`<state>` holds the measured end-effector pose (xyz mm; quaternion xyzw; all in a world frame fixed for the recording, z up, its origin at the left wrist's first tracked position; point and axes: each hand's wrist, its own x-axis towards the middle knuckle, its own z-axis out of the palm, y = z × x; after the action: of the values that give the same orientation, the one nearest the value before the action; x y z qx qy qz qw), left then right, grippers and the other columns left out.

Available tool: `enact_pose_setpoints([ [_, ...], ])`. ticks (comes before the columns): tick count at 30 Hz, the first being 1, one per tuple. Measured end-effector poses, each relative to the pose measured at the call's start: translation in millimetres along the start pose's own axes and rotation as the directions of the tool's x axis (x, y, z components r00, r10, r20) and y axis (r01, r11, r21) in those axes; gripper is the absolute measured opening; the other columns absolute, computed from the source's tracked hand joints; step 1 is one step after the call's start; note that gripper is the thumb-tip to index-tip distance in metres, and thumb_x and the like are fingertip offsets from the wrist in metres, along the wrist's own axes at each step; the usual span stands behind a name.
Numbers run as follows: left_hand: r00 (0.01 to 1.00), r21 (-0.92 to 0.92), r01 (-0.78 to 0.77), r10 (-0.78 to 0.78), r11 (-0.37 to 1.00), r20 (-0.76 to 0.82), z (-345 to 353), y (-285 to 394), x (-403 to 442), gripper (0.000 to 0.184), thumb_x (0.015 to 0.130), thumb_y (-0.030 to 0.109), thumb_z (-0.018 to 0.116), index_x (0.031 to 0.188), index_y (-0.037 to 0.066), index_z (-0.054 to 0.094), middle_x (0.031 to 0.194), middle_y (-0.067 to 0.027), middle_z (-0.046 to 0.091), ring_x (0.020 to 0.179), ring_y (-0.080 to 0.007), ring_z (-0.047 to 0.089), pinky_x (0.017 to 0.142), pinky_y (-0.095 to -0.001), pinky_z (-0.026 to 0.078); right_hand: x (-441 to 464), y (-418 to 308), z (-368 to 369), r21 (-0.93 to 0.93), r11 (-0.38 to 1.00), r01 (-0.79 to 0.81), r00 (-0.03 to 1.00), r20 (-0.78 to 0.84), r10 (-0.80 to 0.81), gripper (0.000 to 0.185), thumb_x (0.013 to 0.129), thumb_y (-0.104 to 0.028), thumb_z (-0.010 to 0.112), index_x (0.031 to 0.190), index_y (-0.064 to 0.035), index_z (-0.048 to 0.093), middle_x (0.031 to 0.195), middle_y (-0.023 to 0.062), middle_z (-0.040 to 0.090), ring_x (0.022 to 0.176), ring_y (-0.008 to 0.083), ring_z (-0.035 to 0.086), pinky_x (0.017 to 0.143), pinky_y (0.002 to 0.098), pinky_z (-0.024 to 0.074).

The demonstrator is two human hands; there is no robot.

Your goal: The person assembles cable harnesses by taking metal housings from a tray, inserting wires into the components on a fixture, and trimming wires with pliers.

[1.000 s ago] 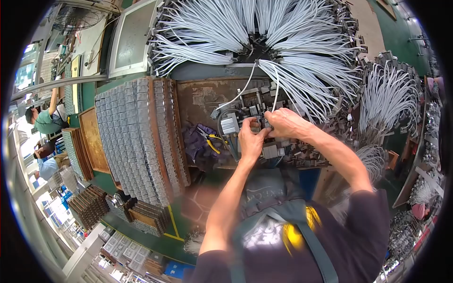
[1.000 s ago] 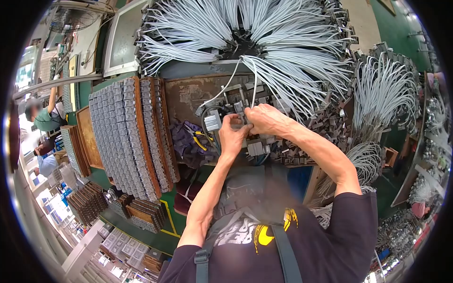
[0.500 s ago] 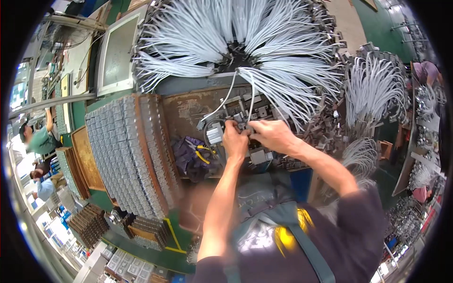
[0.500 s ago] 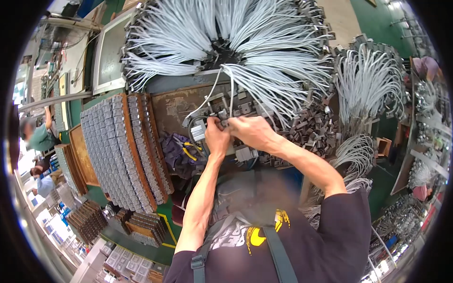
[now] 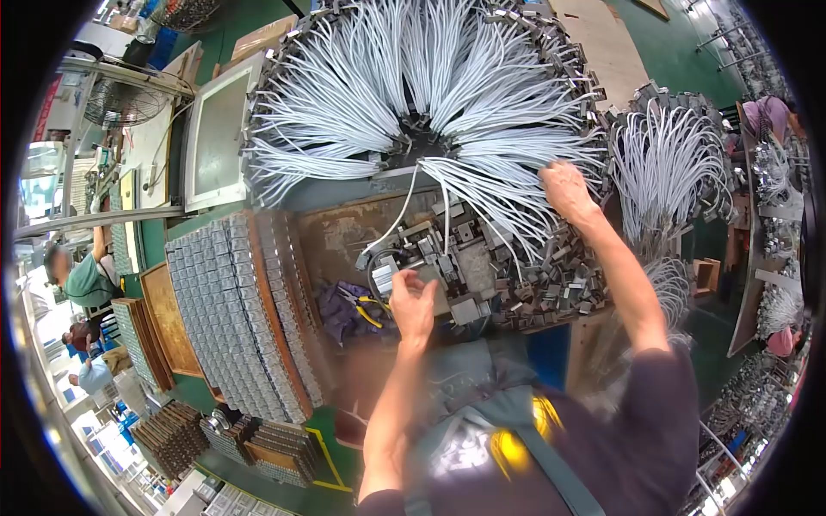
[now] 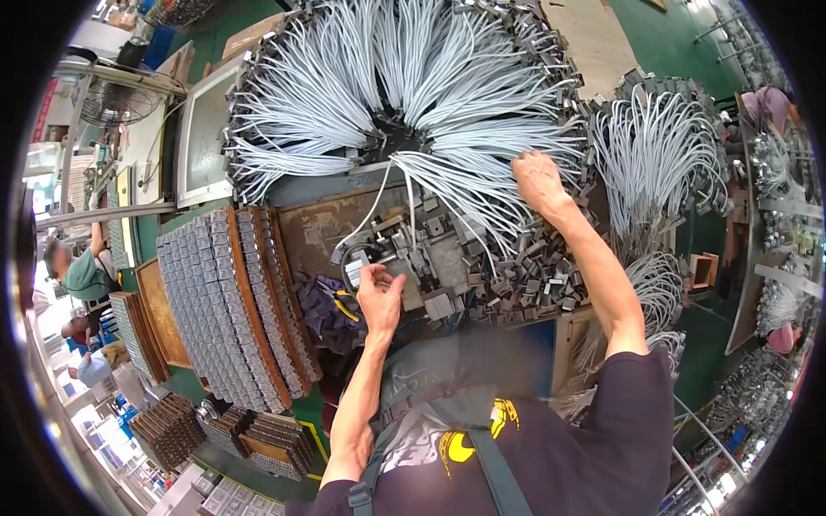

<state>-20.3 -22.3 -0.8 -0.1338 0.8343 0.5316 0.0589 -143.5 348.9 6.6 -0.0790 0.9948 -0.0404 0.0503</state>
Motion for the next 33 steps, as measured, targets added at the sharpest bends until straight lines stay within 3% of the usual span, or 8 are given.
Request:
enact_pose_setpoints([
  [5, 0.993, -0.057, 0.111, -0.109, 0.992, 0.040, -8.3, 9.4, -5.7, 0.031, 0.083, 0.004, 0.079, 0.106, -0.001, 0.060, 0.083, -0.0041, 0.063, 0.062, -0.0103, 0.061, 0.054, -0.0259, 0.049, 3.3, 6.7, 8.5, 0.014, 1.000, -0.027, 0.977, 0.211, 0.023, 0.010, 0.081, -0.008, 0.059, 0.077, -0.0018, 0.066, 0.079, 0.0185, 0.068, 0.087, 0.0371, 0.067, 0.077, 0.0469, 0.0534],
  [11, 0.977, -0.017, -0.208, 0.208, 0.978, 0.040, 13.8, 20.5, 16.2, 0.035, 0.085, 0.008, 0.077, 0.116, -0.004, 0.066, 0.094, -0.0111, 0.073, 0.081, -0.0200, 0.068, 0.076, -0.0307, 0.054, -19.5, -14.4, -36.9, 0.119, 0.990, 0.081, 0.972, -0.228, -0.052, 0.020, 0.090, -0.020, 0.067, 0.092, -0.0006, 0.066, 0.084, 0.0191, 0.067, 0.083, 0.0372, 0.066, 0.077, 0.0483, 0.0508],
  [14, 0.966, 0.013, -0.207, 0.203, 0.978, 0.161, 32.1, 43.5, 35.0, 0.031, 0.092, 0.014, 0.071, 0.118, -0.002, 0.067, 0.094, -0.0141, 0.073, 0.082, -0.0230, 0.068, 0.075, -0.0339, 0.053, -12.7, -5.3, -37.4, 0.388, 0.877, -0.283, 0.910, 0.398, 0.117, 0.033, 0.084, -0.029, 0.070, 0.092, 0.0025, 0.071, 0.086, 0.0215, 0.071, 0.084, 0.0382, 0.067, 0.076, 0.0438, 0.0518],
  [21, 0.925, -0.281, 0.069, 0.044, 0.957, 0.378, 36.0, 49.2, 55.7, 0.023, 0.103, 0.019, 0.060, 0.114, 0.002, 0.071, 0.070, 0.0042, 0.056, 0.060, -0.0024, 0.047, 0.053, -0.0214, 0.040, 7.6, 33.6, -51.2, 0.614, 0.550, -0.566, 0.723, 0.690, -0.026, 0.033, 0.079, -0.022, 0.072, 0.101, 0.0030, 0.075, 0.082, 0.0043, 0.074, 0.072, 0.0148, 0.064, 0.070, 0.0294, 0.0502],
  [23, 0.934, -0.248, 0.100, -0.005, 0.964, 0.358, 9.4, 64.3, 64.8, 0.023, 0.102, 0.019, 0.061, 0.111, 0.001, 0.073, 0.074, 0.0039, 0.062, 0.064, -0.0049, 0.053, 0.057, -0.0227, 0.044, 10.7, 45.7, -32.3, 0.658, 0.537, -0.529, 0.771, 0.636, -0.020, 0.026, 0.080, -0.019, 0.073, 0.093, 0.0033, 0.074, 0.078, 0.0014, 0.070, 0.067, 0.0116, 0.059, 0.064, 0.0283, 0.0478],
  [26, 0.959, 0.332, -0.247, 0.180, 0.910, 0.219, -52.3, 62.0, 84.5, 0.021, 0.095, 0.020, 0.067, 0.107, 0.005, 0.075, 0.093, -0.0160, 0.074, 0.084, -0.0255, 0.072, 0.076, -0.0355, 0.054, 10.5, 41.1, -26.6, 0.634, 0.691, -0.348, 0.894, 0.447, 0.040, 0.028, 0.079, -0.020, 0.073, 0.092, 0.0049, 0.073, 0.072, 0.0029, 0.067, 0.065, 0.0128, 0.057, 0.061, 0.0328, 0.0475],
  [29, 0.985, 0.651, -0.171, 0.123, 0.740, 0.119, -102.6, 32.4, 106.7, 0.020, 0.092, 0.017, 0.067, 0.107, 0.006, 0.075, 0.106, -0.0177, 0.069, 0.100, -0.0356, 0.068, 0.085, -0.0415, 0.054, -4.2, 8.9, -45.5, 0.329, 0.934, 0.138, 0.969, -0.241, -0.058, 0.024, 0.084, -0.022, 0.077, 0.080, -0.0009, 0.067, 0.075, 0.0141, 0.066, 0.071, 0.0321, 0.064, 0.068, 0.0412, 0.0501],
  [33, 0.955, 0.533, -0.272, 0.293, 0.801, 0.047, -104.7, 17.3, 92.0, 0.036, 0.086, 0.011, 0.071, 0.121, 0.002, 0.067, 0.127, -0.0179, 0.061, 0.117, -0.0369, 0.060, 0.100, -0.0423, 0.049, -13.3, -28.4, -55.5, 0.238, 0.941, 0.240, 0.884, -0.454, -0.111, 0.023, 0.087, -0.021, 0.076, 0.078, -0.0036, 0.064, 0.071, 0.0106, 0.063, 0.068, 0.0323, 0.063, 0.063, 0.0415, 0.0501],
])
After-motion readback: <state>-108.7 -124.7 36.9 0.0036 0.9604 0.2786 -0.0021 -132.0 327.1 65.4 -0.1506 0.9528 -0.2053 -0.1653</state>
